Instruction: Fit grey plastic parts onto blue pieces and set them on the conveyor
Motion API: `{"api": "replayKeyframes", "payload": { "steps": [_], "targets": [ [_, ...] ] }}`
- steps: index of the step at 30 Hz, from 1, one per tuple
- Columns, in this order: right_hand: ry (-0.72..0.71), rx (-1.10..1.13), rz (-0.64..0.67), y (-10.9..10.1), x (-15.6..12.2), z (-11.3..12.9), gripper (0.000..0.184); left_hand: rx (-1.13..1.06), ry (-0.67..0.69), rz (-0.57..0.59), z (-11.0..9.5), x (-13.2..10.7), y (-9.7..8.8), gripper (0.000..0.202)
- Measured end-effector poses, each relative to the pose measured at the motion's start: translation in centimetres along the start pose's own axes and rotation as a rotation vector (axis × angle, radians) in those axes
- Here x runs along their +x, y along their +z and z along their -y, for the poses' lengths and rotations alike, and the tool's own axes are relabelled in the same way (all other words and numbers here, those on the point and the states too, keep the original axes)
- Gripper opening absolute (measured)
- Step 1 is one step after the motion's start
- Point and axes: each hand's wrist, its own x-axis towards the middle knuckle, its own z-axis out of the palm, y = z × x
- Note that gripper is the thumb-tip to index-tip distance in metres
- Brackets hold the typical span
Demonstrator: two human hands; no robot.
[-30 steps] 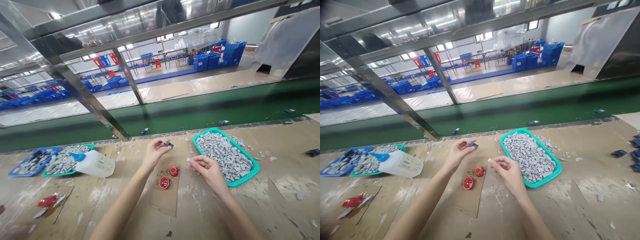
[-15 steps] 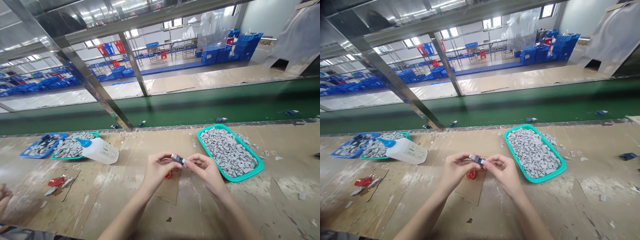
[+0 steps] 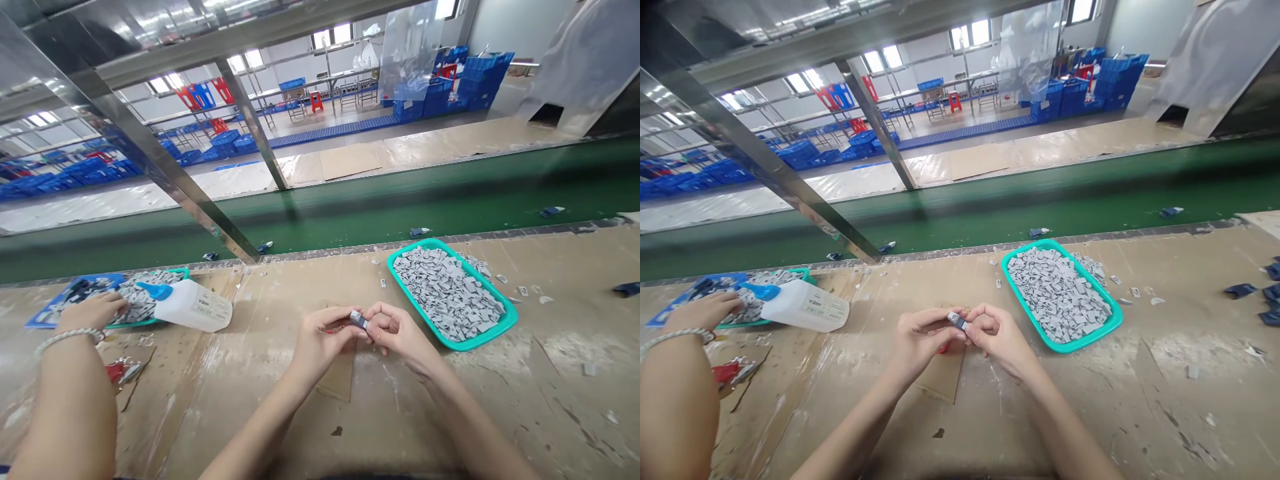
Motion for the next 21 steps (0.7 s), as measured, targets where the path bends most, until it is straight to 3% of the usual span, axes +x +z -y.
{"api": "replayKeyframes", "payload": {
  "steps": [4, 9, 13, 16, 21],
  "targets": [
    [0.018, 0.022, -0.001, 0.4, -0.1, -0.1, 0.029, -0.189, -0.08, 0.058, 0.6, 0.2, 0.3, 0.026],
    [-0.054, -0.008, -0.136, 1.6, -0.2, 0.5, 0.03, -0.519, -0.218, 0.169, 1.2, 0.0, 1.0, 0.046],
    [-0.108, -0.042, -0.164, 1.0, -0.5, 1.7, 0.034, -0.747, -0.287, 0.126, 1.1, 0.1, 1.3, 0.04],
    [-0.181, -0.153, -0.349, -1.0, -0.8, 2.6, 0.033, -0.809, -0.3, 0.096, 1.0, 0.4, 0.9, 0.039],
    [-0.272, -0.427, -0.83, -5.4, -1.2, 2.8, 0.029, -0.76, -0.306, -0.003, 1.4, 1.3, -0.7, 0.034]
  ]
}}
